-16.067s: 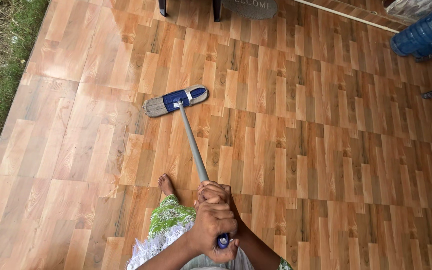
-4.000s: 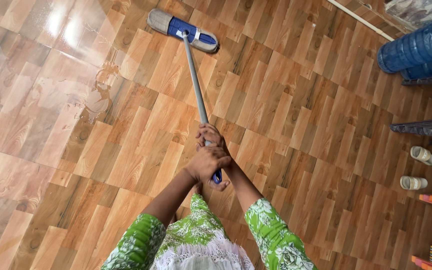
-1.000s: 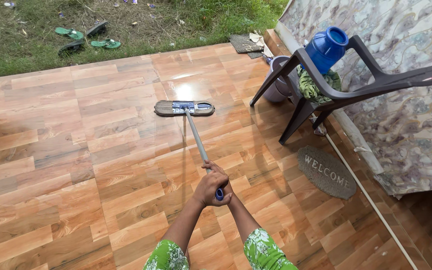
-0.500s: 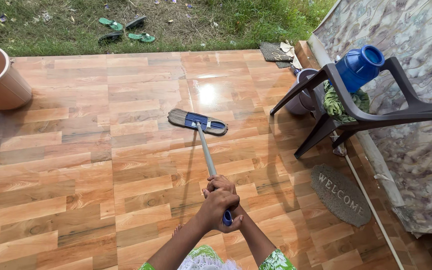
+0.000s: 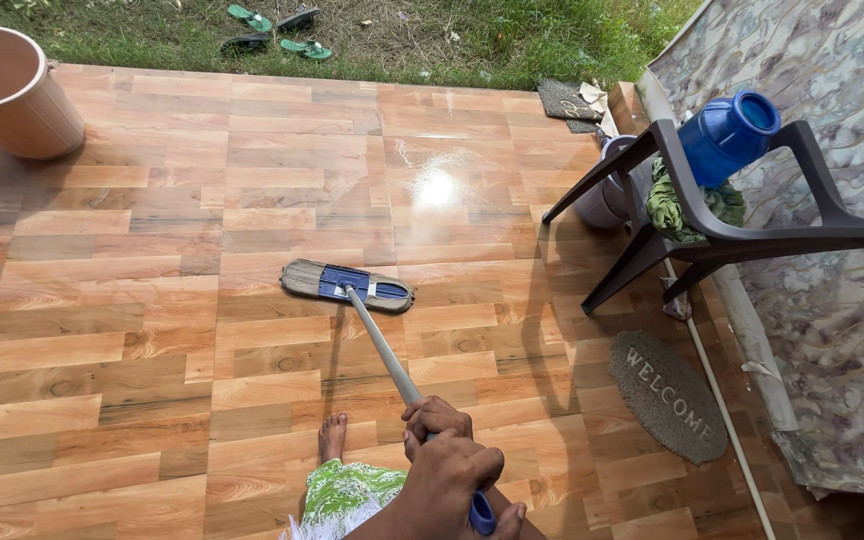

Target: The person mops a wood-patterned floor using a flat mop, moving from an indoor hallway to an outdoor patio while navigating around chairs, water jugs, and a bucket.

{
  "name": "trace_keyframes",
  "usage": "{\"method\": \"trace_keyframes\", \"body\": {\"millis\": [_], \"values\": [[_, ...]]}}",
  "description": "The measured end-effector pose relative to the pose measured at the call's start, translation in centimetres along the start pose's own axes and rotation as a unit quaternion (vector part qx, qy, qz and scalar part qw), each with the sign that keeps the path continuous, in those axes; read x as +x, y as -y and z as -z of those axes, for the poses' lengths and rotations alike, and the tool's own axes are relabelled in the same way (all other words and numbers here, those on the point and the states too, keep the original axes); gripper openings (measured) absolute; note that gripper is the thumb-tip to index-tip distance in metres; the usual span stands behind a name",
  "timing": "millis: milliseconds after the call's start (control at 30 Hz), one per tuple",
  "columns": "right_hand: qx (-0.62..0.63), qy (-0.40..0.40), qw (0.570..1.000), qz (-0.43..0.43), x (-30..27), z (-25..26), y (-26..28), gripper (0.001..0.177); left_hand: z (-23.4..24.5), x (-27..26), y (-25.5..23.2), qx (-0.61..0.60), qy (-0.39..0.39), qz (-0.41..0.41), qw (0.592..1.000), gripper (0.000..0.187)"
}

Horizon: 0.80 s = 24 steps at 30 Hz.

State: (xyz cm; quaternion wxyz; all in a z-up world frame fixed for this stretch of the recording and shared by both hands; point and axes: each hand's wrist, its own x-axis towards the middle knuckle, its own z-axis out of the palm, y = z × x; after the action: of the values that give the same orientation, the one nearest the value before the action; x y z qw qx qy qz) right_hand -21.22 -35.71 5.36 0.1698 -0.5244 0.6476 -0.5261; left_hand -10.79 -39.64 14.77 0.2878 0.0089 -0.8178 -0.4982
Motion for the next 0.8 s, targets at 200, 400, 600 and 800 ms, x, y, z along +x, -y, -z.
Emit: {"method": "trace_keyframes", "body": {"millis": [200, 400, 600, 800], "values": [[0.01, -0.004, 1.0, -0.006, 3.4, 0.3, -0.8, 0.024, -0.4, 2.8, 3.3, 0.009, -0.077, -0.047, 0.996, 0.05], [0.071, 0.008, 0.995, 0.063, 10.0, -0.1, -4.0, 0.023, 1.7, 6.0, 9.7, -0.003, -0.115, -0.128, 0.985, 0.065], [0.045, 0.064, 0.995, 0.055, 18.5, -1.5, -12.1, 0.026, 3.9, 10.7, 20.6, 0.029, -0.117, -0.126, 0.985, 0.071], [0.027, 0.097, 0.993, 0.053, 30.2, -5.4, -22.0, 0.025, 10.0, 17.4, 31.9, 0.067, -0.123, -0.111, 0.984, 0.072]]}}
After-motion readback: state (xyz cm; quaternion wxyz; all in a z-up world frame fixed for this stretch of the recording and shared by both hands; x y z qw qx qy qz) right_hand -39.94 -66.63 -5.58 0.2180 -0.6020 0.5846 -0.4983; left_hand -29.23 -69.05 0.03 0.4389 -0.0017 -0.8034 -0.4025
